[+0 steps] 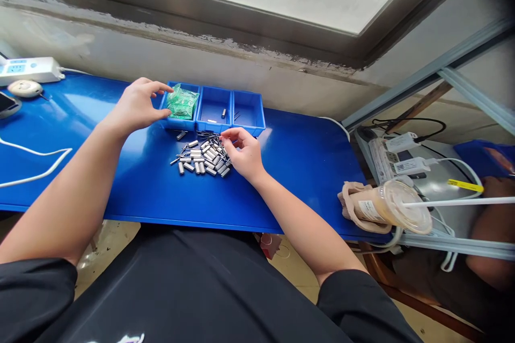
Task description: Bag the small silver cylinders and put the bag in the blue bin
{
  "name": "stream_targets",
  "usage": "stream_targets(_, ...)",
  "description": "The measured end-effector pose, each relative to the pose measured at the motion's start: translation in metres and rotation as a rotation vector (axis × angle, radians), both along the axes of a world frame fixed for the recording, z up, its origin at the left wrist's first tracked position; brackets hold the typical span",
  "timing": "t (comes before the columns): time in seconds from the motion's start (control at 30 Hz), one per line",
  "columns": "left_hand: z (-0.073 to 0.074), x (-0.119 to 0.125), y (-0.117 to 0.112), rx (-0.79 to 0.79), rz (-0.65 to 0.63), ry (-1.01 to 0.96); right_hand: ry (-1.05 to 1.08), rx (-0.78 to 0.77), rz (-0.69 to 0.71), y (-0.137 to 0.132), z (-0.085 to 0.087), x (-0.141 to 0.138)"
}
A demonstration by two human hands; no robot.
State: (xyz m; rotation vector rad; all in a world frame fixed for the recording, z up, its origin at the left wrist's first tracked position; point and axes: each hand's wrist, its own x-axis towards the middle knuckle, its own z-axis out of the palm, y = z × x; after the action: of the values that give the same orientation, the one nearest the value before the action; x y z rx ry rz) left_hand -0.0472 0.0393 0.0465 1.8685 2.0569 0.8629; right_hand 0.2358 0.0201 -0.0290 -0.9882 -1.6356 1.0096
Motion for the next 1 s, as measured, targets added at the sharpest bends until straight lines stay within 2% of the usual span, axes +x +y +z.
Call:
stream_targets(0.2,0.012,-0.010,0.046,-0.195,-0.169,0.159,0.000,0.004,-0.018,0.002,-0.002,0.000)
stream_targets(0.3,0.009,-0.008,0.061,-0.259,-0.161,0.177,0.000,-0.005,-0.022,0.001,-0.003,0.001)
stream_targets(0.6,-0.020,-0.015,0.058,-0.017,-0.062,0.016,0.011,-0.027,-0.030,0.001,-0.004,0.001)
stream_targets(0.73,-0.022,-0.024,0.056,-0.092,-0.034,-0.033,0.018,-0.040,-0.032,0.001,-0.003,0.001)
stream_targets(0.87,-0.021,-0.028,0.060,-0.192,-0.060,-0.060,0.028,-0.061,-0.034,0.001,-0.005,0.000)
stream_targets(1.0,-0.016,-0.023,0.064,-0.229,-0.072,0.052,0.028,-0.073,-0.035,0.001,-0.005,-0.001)
